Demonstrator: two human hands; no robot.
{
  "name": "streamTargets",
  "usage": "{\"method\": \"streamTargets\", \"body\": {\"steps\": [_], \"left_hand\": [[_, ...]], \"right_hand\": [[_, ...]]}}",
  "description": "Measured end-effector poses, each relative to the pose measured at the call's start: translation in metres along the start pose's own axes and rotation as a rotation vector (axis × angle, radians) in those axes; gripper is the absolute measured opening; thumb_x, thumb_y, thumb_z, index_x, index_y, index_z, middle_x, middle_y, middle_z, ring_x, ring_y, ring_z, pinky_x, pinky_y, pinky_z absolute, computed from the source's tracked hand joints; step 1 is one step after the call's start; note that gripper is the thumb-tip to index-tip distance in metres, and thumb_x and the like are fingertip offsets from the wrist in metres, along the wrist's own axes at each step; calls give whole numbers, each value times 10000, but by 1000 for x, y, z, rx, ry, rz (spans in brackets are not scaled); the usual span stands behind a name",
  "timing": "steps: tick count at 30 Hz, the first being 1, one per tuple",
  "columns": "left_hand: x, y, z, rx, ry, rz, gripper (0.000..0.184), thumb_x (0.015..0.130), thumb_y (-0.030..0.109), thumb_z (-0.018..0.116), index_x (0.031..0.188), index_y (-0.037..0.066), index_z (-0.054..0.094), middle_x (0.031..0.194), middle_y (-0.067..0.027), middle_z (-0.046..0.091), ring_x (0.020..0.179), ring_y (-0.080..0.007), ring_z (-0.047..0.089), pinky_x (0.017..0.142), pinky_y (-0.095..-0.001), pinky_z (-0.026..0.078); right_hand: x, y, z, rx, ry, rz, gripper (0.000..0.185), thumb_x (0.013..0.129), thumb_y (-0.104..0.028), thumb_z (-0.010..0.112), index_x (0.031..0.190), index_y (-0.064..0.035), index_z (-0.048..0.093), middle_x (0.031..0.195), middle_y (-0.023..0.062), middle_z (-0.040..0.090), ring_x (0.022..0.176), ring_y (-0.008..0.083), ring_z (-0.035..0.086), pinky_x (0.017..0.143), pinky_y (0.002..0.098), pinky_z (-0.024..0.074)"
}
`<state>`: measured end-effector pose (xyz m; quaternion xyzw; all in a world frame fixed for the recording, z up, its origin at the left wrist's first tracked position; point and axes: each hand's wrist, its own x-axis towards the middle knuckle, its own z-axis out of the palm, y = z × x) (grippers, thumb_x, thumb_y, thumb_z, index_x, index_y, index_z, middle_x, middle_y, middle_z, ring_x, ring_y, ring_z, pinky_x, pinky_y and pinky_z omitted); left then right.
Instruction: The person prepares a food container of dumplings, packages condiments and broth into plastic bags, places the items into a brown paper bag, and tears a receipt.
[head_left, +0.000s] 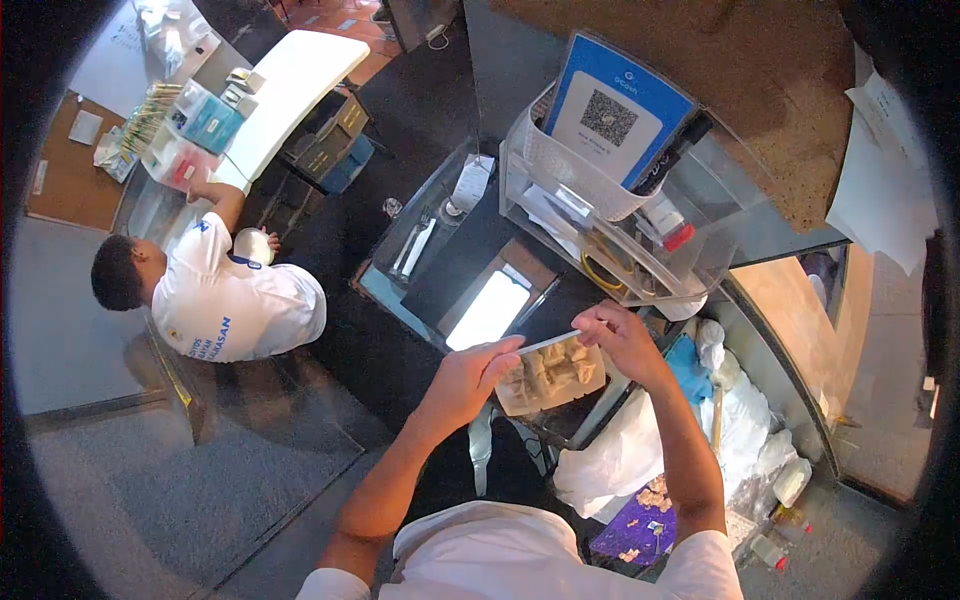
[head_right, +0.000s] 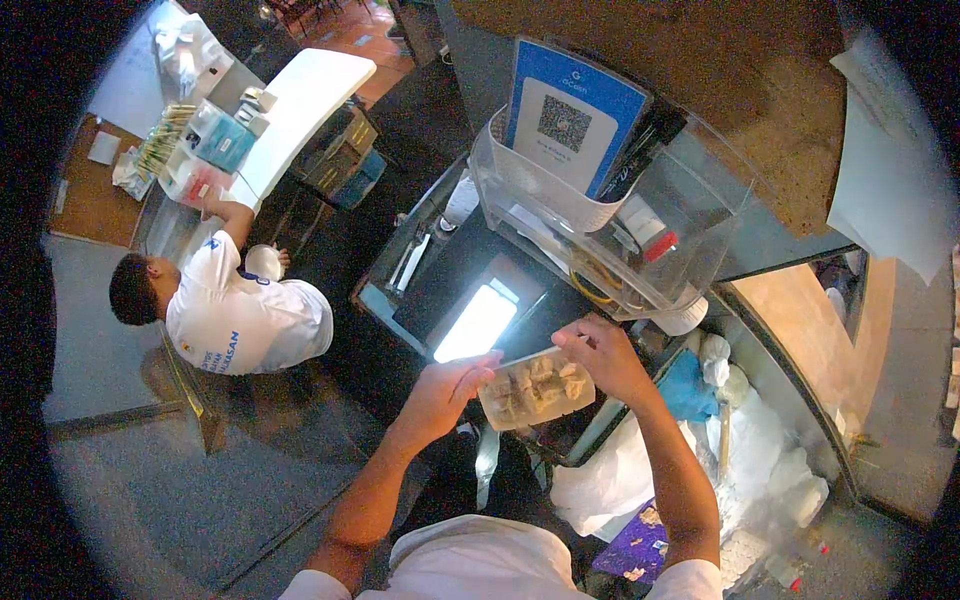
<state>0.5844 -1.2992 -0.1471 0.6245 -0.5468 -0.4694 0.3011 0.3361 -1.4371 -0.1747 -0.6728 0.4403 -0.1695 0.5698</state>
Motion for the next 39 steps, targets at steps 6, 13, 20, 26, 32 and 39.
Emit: {"method": "streamTargets", "body": {"steps": [6, 13, 20, 26, 32, 39], "left_hand": [[4, -7, 11, 485, 133, 227, 489, 948, 60, 567, 1424, 171, 561, 1231, -124, 690, 1024, -290, 710, 857, -369, 577], [2, -3, 12, 304, 202, 258, 472, 962, 169, 620, 1430, 192, 557, 1145, -133, 705, 932, -278, 721, 778, -384, 572], [7, 5, 22, -144, 271, -62, 278, 991, 279, 639, 1126, 62, 750, 939, -135, 730, 831, -196, 700, 720, -327, 526], [8, -4, 19, 31, 278, 94, 262, 978, 243, 663, 1134, 48, 740, 925, -129, 731, 765, -204, 682, 700, -321, 517], [5, -3, 13, -31, 222, 68, 249, 988, 231, 649, 1161, 77, 739, 995, -128, 697, 781, -229, 671, 715, -334, 522], [-48, -14, 41, 151, 163, 136, 290, 856, 105, 773, 1144, 95, 742, 1032, -99, 577, 970, -263, 634, 807, -353, 530]], "right_hand": [[-2, -2, 1, 19, 37, 99, 363, 938, -370, 702, 922, -8, 732, 812, 75, 630, 728, 169, 605, 683, 309, 475], [-5, -1, 1, -54, 39, -4, 301, 903, -344, 740, 962, -50, 762, 845, 76, 651, 747, 167, 607, 686, 307, 482], [-6, 3, -2, -58, 2, -51, 226, 920, -193, 745, 1017, 11, 755, 913, 48, 612, 793, 125, 618, 707, 264, 500], [-8, 7, 3, 15, 88, -66, 166, 871, -192, 766, 949, -48, 791, 825, 52, 614, 773, 149, 574, 679, 284, 461], [-20, -10, 2, -65, 104, -56, 199, 875, -169, 750, 1014, -27, 767, 916, 88, 629, 798, 179, 609, 727, 303, 491], [-79, 5, 5, -511, 146, -325, 261, 800, -117, 776, 1041, -32, 724, 1042, 129, 652, 916, 317, 650, 798, 387, 538]]}}
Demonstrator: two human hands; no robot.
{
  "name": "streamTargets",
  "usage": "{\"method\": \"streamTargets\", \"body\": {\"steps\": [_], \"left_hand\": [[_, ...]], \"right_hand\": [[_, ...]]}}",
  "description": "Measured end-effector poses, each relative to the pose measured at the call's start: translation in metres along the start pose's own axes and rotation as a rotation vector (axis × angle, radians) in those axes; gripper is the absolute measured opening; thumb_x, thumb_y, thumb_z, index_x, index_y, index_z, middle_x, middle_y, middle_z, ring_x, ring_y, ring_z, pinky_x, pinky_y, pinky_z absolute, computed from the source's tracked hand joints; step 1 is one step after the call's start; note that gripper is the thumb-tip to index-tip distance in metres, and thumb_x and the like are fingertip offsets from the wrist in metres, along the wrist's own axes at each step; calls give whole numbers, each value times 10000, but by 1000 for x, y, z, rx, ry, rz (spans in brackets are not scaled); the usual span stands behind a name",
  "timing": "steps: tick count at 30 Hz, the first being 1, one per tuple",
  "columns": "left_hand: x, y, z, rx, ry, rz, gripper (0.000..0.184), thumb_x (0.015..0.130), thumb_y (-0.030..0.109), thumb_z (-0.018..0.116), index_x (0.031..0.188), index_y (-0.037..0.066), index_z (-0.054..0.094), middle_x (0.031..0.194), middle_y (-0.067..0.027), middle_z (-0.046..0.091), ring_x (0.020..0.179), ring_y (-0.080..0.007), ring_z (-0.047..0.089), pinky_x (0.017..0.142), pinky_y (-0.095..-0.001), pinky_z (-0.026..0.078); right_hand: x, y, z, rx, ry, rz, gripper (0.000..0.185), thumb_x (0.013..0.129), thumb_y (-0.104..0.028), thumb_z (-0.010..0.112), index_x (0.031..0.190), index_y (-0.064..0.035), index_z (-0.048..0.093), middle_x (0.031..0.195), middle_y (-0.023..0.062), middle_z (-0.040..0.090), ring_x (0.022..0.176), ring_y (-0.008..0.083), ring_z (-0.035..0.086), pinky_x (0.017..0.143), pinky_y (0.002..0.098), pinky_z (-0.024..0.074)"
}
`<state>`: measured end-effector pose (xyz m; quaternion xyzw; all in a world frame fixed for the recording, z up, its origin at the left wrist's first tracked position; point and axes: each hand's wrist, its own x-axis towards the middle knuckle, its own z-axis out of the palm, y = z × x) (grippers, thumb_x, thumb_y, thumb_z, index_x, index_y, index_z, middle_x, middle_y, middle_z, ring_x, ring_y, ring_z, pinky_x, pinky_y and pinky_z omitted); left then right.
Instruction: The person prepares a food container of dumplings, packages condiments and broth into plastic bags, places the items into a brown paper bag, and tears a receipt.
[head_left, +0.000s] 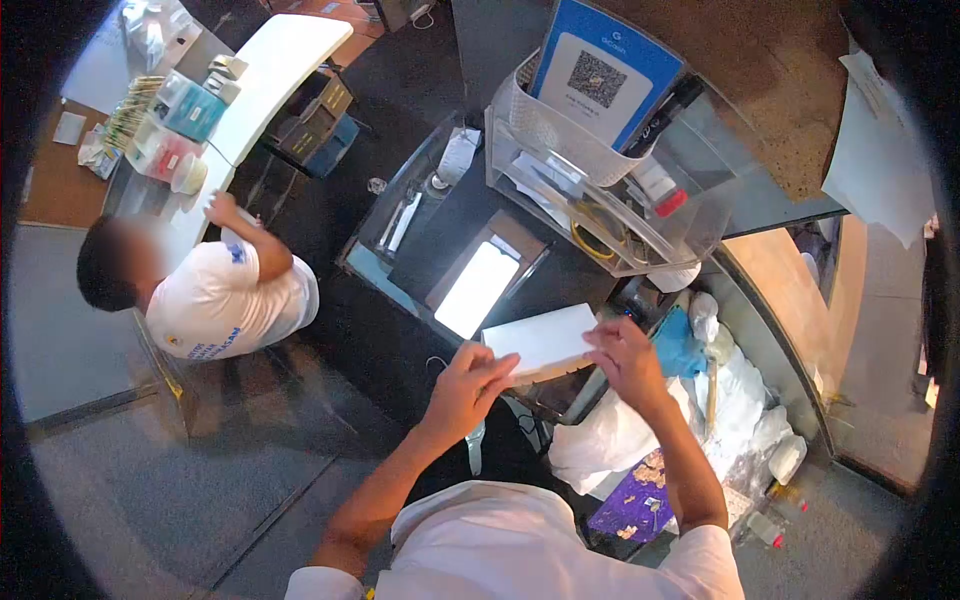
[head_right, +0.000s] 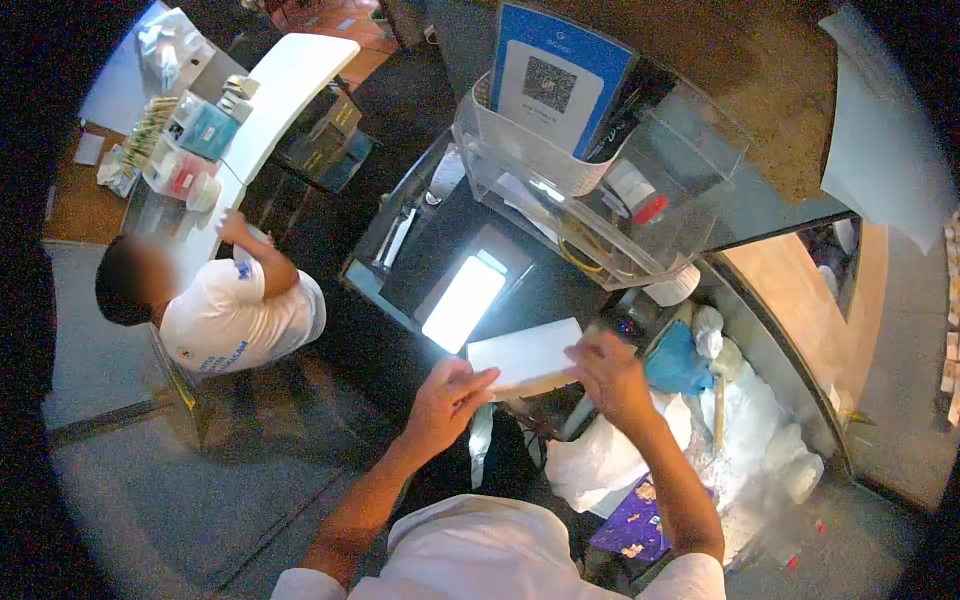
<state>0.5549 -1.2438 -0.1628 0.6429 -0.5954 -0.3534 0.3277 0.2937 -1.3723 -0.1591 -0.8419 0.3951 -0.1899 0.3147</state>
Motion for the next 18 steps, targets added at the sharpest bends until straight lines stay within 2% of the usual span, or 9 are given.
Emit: {"method": "streamTargets", "body": {"steps": [2, 4, 5, 7, 11, 15, 18], "left_hand": [[-16, -12, 19, -40, 73, 47, 289, 833, 78, 788, 1118, 97, 746, 1027, -98, 579, 921, -252, 643, 766, -347, 543], [-21, -23, 36, -14, 145, 100, 292, 790, 39, 813, 1069, 98, 750, 1001, -88, 590, 846, -234, 653, 701, -342, 560], [-22, -26, 41, 7, 154, 105, 278, 804, 51, 807, 1071, 100, 748, 995, -82, 596, 852, -230, 649, 704, -341, 556], [-22, -30, 48, 52, 167, 114, 250, 833, 75, 793, 1076, 106, 744, 984, -71, 607, 865, -224, 642, 711, -338, 548], [-17, -35, 48, 97, 178, 151, 217, 811, 86, 801, 1021, 102, 749, 962, -65, 621, 867, -246, 636, 732, -359, 545], [-16, -37, 46, 137, 167, 160, 202, 797, 98, 808, 989, 103, 747, 953, -62, 620, 864, -259, 619, 750, -371, 532], [-13, -36, 47, 119, 173, 112, 181, 790, 92, 811, 955, 94, 736, 951, -66, 608, 902, -269, 601, 769, -364, 515]], "right_hand": [[-19, 10, 11, -152, 41, -157, 312, 751, -81, 790, 1054, -67, 714, 1050, 100, 655, 922, 312, 637, 802, 414, 524], [-32, 21, 24, -176, 67, -179, 311, 749, -73, 788, 1048, -66, 704, 1049, 102, 652, 925, 313, 626, 807, 421, 516], [-37, 27, 31, -187, 80, -191, 311, 748, -69, 787, 1046, -66, 699, 1049, 103, 651, 926, 313, 621, 809, 424, 512], [-42, 37, 45, -163, 120, -153, 296, 743, -42, 780, 1023, -68, 688, 1057, 114, 644, 953, 320, 607, 812, 419, 507], [-46, 43, 53, -79, 165, -91, 278, 744, -37, 779, 1002, -68, 681, 1064, 129, 635, 969, 332, 610, 807, 421, 514], [-49, 49, 55, -74, 222, -118, 258, 745, -33, 785, 974, -60, 668, 1062, 154, 623, 949, 349, 616, 798, 431, 524], [-51, 43, 60, 62, 260, 78, 200, 771, -1, 772, 925, -49, 655, 1046, 148, 614, 913, 301, 632, 784, 392, 534]]}}
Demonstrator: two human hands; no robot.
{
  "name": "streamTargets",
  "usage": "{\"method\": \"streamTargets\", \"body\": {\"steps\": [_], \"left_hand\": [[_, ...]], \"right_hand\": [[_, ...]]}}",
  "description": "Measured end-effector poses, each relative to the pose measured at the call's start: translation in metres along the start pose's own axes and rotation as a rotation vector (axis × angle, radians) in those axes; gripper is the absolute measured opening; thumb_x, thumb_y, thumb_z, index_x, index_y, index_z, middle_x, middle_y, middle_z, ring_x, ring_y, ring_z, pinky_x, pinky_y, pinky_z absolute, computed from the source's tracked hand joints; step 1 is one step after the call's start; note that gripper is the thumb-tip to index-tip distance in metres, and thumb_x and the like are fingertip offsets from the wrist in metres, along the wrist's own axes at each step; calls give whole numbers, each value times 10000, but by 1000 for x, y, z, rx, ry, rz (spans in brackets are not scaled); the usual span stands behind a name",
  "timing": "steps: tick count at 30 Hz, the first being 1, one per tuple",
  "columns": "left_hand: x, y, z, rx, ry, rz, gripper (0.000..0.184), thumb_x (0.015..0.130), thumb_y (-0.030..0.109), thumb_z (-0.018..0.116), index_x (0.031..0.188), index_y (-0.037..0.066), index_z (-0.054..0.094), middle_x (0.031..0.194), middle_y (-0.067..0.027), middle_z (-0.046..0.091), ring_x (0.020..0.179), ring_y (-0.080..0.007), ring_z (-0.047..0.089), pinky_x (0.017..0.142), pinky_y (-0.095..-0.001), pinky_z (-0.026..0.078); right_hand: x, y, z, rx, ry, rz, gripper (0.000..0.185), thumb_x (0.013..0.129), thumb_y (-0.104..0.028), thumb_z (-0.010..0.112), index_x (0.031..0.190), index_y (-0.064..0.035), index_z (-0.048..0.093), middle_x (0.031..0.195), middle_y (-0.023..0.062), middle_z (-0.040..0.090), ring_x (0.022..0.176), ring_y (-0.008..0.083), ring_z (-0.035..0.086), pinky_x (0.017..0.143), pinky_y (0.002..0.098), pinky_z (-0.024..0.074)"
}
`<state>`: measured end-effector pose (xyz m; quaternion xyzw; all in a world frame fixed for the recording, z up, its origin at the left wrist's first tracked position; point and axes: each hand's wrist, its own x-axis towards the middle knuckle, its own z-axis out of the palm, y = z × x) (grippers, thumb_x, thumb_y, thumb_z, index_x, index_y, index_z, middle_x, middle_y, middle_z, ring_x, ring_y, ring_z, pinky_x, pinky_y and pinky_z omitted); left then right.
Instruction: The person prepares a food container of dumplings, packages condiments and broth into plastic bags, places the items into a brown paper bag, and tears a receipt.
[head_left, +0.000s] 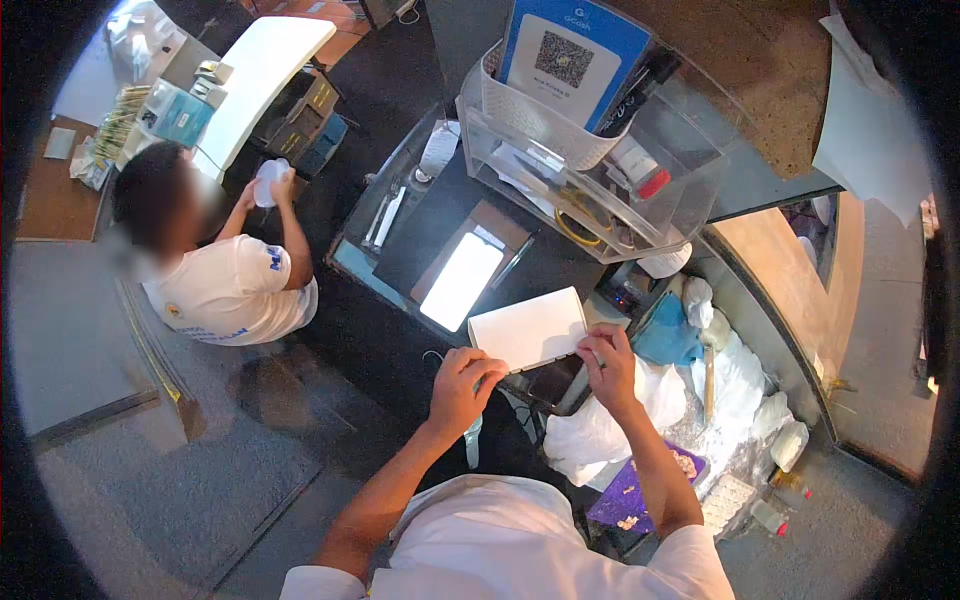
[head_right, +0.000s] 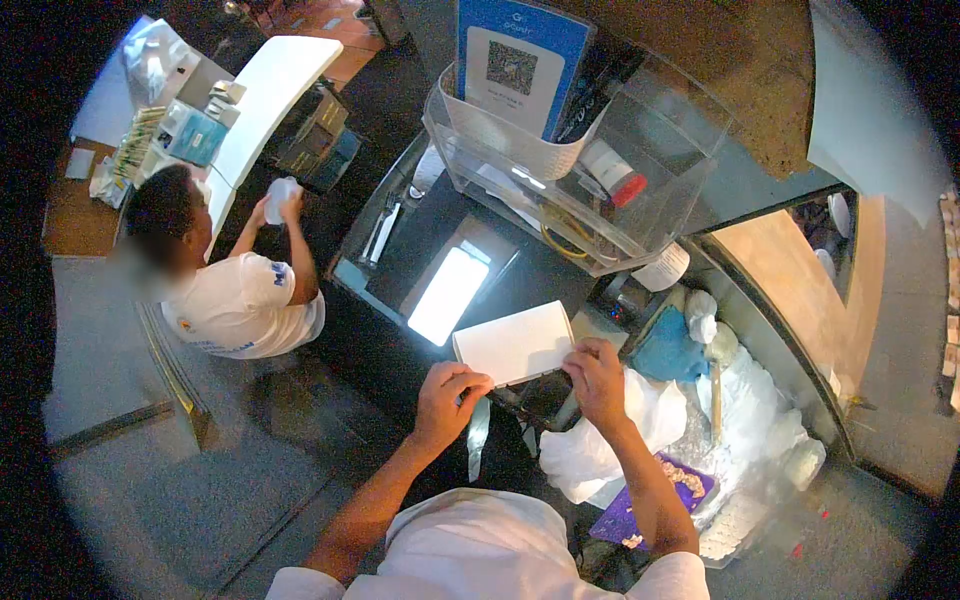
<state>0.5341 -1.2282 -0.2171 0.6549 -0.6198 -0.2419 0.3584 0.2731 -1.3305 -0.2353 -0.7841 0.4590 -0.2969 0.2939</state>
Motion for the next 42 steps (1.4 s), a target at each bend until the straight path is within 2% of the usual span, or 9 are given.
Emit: {"method": "streamTargets", "body": {"steps": [6, 9, 12, 14, 17, 20, 24, 34, 42], "left_hand": [[-8, 11, 16, -199, 88, -330, 393, 760, 33, 814, 1100, 91, 628, 1041, -85, 537, 1004, -260, 567, 798, -362, 513], [-10, 15, 26, -467, 178, -490, 551, 739, -29, 800, 1207, 93, 536, 1125, -111, 479, 1032, -265, 558, 836, -355, 556], [-11, 0, 29, -238, 137, -333, 513, 684, -9, 835, 1126, 100, 598, 1164, -108, 520, 1077, -296, 539, 855, -381, 533], [-3, 8, 12, -44, 129, -193, 445, 681, 82, 856, 1066, 115, 635, 1174, -139, 519, 1147, -365, 501, 995, -480, 428], [14, 16, -9, 170, -39, 85, 347, 714, 223, 845, 1001, 104, 690, 1441, -205, 452, 1340, -395, 415, 1102, -519, 340], [35, 19, -16, 303, -301, 226, 381, 709, 280, 835, 1002, 60, 729, 1559, -239, 350, 1423, -396, 341, 1144, -539, 298], [56, 8, 1, 370, -422, 366, 448, 661, 290, 834, 1001, 13, 742, 1529, -275, 375, 1429, -406, 323, 1150, -546, 287], [35, 32, -16, 6, -259, 367, 389, 574, 206, 814, 896, 7, 727, 1368, -301, 441, 1271, -466, 432, 1061, -556, 364], [21, 35, -135, 8, -89, 310, 413, 568, 239, 839, 899, 19, 722, 1379, -280, 448, 1256, -460, 461, 1012, -567, 398]], "right_hand": [[-18, 21, 29, 704, 10, 676, 260, 910, -46, 711, 1112, -21, 550, 1050, 71, 607, 957, 150, 633, 845, 306, 561], [-16, 21, 32, 761, 2, 735, 308, 926, -96, 704, 1164, -33, 518, 1067, 79, 624, 963, 156, 632, 842, 317, 558], [-14, 14, 29, 920, 9, 820, 393, 923, -97, 675, 1275, -1, 528, 1183, 119, 646, 1057, 207, 641, 876, 335, 546], [-6, 3, 24, 985, -93, 787, 400, 927, -106, 601, 1314, -11, 574, 1209, 84, 661, 1047, 170, 650, 872, 320, 549], [-11, -2, 20, 1071, -82, 803, 362, 918, -111, 558, 1255, 12, 600, 1107, 87, 691, 944, 151, 678, 803, 286, 565], [-27, 19, 27, 1126, -71, 786, 394, 908, -89, 550, 1287, 19, 556, 1128, 87, 679, 983, 162, 671, 851, 301, 549], [-34, 14, 27, 1194, -34, 758, 441, 902, -79, 547, 1329, 25, 507, 1194, 109, 653, 1031, 199, 661, 893, 336, 544], [-34, -62, -21, 1225, 55, 766, 555, 862, -87, 603, 1378, 42, 444, 1246, 143, 615, 1089, 246, 643, 902, 357, 553], [20, -165, 2, 1193, -58, 640, 619, 848, -164, 659, 1390, 64, 467, 1282, 159, 621, 1124, 252, 653, 956, 372, 547]]}}
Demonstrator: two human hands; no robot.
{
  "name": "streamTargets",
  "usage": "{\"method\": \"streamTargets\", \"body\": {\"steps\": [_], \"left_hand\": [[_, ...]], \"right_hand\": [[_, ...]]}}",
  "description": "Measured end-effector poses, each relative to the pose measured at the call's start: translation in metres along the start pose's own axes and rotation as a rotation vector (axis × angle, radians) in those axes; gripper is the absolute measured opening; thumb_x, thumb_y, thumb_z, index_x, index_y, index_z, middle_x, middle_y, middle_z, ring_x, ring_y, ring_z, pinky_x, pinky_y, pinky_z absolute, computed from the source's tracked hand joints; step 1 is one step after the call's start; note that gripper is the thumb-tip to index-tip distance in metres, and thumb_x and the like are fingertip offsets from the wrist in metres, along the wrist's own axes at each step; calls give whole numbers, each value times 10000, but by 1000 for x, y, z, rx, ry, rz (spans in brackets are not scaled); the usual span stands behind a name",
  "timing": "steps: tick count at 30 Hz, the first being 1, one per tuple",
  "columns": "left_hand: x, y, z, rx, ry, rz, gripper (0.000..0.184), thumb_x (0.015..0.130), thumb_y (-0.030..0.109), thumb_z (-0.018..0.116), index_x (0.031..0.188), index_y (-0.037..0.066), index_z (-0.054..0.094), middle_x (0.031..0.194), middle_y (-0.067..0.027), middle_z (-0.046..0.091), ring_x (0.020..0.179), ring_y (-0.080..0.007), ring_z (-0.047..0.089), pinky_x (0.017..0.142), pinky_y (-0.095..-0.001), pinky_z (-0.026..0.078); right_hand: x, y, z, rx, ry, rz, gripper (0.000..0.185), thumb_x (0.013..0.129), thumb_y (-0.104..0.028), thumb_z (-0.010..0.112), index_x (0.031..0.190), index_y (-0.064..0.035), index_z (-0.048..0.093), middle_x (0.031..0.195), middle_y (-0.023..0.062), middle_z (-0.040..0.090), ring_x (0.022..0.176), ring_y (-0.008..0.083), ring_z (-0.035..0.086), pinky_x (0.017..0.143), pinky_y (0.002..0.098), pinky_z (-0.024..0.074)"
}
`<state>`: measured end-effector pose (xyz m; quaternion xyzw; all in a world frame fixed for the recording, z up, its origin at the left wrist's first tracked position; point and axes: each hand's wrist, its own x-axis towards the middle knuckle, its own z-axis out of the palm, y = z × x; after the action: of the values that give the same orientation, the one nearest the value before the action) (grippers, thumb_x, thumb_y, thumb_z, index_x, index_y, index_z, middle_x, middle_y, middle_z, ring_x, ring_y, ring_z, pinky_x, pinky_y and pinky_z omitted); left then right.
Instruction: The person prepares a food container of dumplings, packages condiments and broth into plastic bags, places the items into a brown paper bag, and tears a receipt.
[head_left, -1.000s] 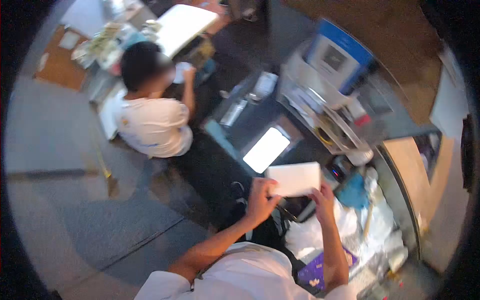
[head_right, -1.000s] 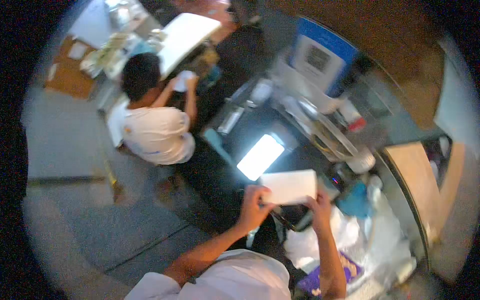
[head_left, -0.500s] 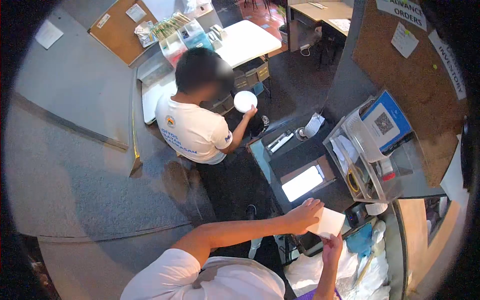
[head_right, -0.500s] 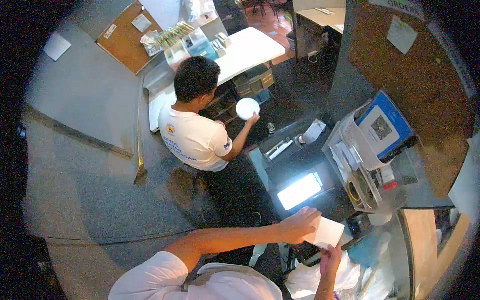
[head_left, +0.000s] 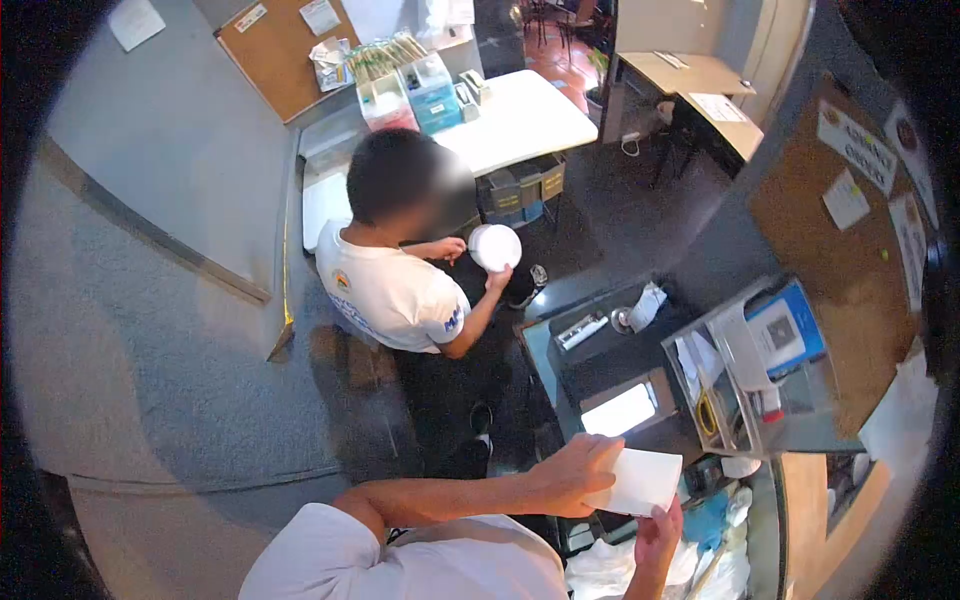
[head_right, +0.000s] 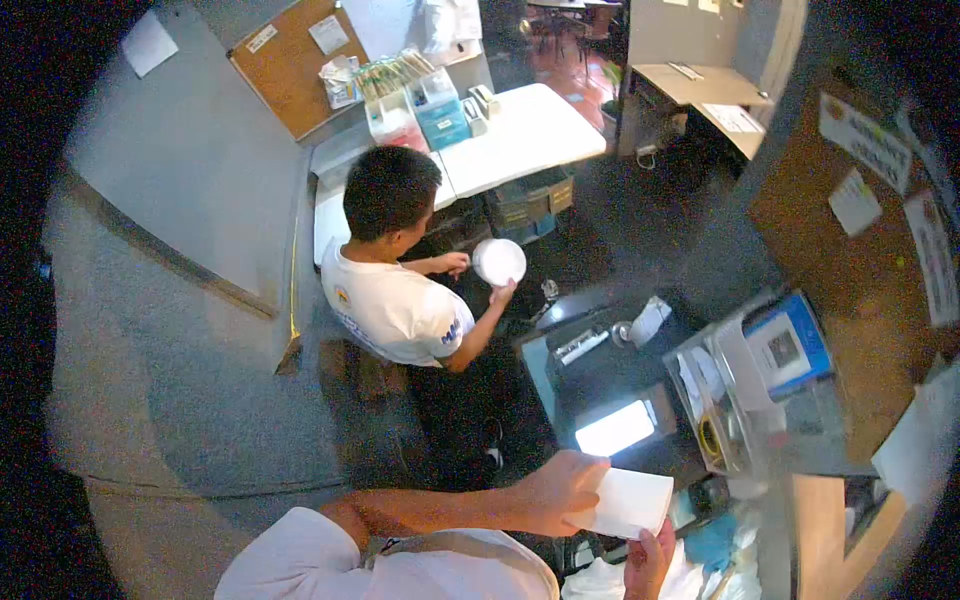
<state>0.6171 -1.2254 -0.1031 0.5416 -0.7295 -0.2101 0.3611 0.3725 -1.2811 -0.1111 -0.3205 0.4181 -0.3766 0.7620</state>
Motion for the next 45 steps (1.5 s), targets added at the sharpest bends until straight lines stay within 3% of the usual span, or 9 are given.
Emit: {"method": "streamTargets", "body": {"steps": [3, 13, 20, 29, 32, 35, 39, 40, 45], "left_hand": [[-4, -19, -58, 26, 5, -58, 382, 582, 173, 837, 905, 18, 703, 1344, -257, 450, 1261, -443, 463, 994, -546, 403], [-14, -167, -252, 130, 144, -135, 354, 662, 235, 802, 900, 11, 667, 1348, -262, 437, 1212, -451, 495, 978, -564, 406], [-4, -251, -350, 124, 157, -141, 359, 627, 197, 843, 905, 22, 699, 1325, -262, 468, 1230, -397, 485, 980, -507, 405], [44, -317, -373, 41, 332, -238, 287, 668, 213, 829, 831, 34, 676, 1341, -266, 462, 1240, -417, 474, 995, -522, 379], [66, -345, -375, 104, 352, -297, 277, 675, 212, 825, 808, 31, 664, 1350, -268, 462, 1242, -421, 473, 1001, -524, 376], [94, -374, -388, 148, 362, -368, 315, 651, 223, 834, 867, 36, 701, 1350, -275, 472, 1238, -408, 471, 1003, -521, 385], [123, -423, -408, 121, 399, -504, 283, 630, 215, 838, 782, 57, 659, 1364, -261, 449, 1234, -426, 462, 1003, -545, 382], [130, -437, -412, 130, 417, -553, 286, 626, 216, 841, 770, 60, 649, 1368, -256, 444, 1234, -432, 460, 1002, -550, 384], [182, -550, -412, 172, 581, -762, 314, 605, 209, 867, 746, 63, 627, 1364, -246, 435, 1238, -455, 451, 1002, -558, 398]], "right_hand": [[31, 4, 43, -22, -53, 53, 646, 822, -174, 683, 1381, 66, 467, 1258, 158, 628, 1128, 259, 644, 983, 380, 522], [187, 54, 274, -26, -218, 86, 512, 821, -131, 672, 1272, 69, 535, 1178, 147, 650, 1098, 244, 649, 992, 386, 505], [260, 68, 371, -55, -250, 136, 556, 811, -150, 652, 1302, 71, 513, 1118, 110, 656, 982, 190, 660, 852, 295, 538], [348, 42, 430, -175, -247, 126, 294, 896, -217, 606, 1115, -24, 635, 900, 13, 639, 847, 147, 611, 800, 330, 514], [401, 34, 445, -275, -218, 160, 338, 898, -231, 609, 1152, -10, 626, 932, 15, 652, 845, 128, 622, 787, 294, 518], [469, 27, 444, -287, -394, 207, 371, 895, -227, 607, 1182, 8, 616, 1034, 60, 682, 943, 146, 654, 796, 276, 528], [529, 20, 517, -305, -296, 255, 253, 920, -118, 586, 1123, 29, 619, 908, 51, 644, 705, 92, 567, 660, 256, 499], [575, 30, 495, -336, -429, 335, 214, 930, -114, 592, 1098, 15, 622, 884, 40, 632, 710, 98, 576, 709, 287, 522], [719, 56, 562, -445, -517, 498, 180, 945, -122, 598, 1080, -7, 625, 947, 57, 646, 847, 159, 622, 789, 326, 532]]}}
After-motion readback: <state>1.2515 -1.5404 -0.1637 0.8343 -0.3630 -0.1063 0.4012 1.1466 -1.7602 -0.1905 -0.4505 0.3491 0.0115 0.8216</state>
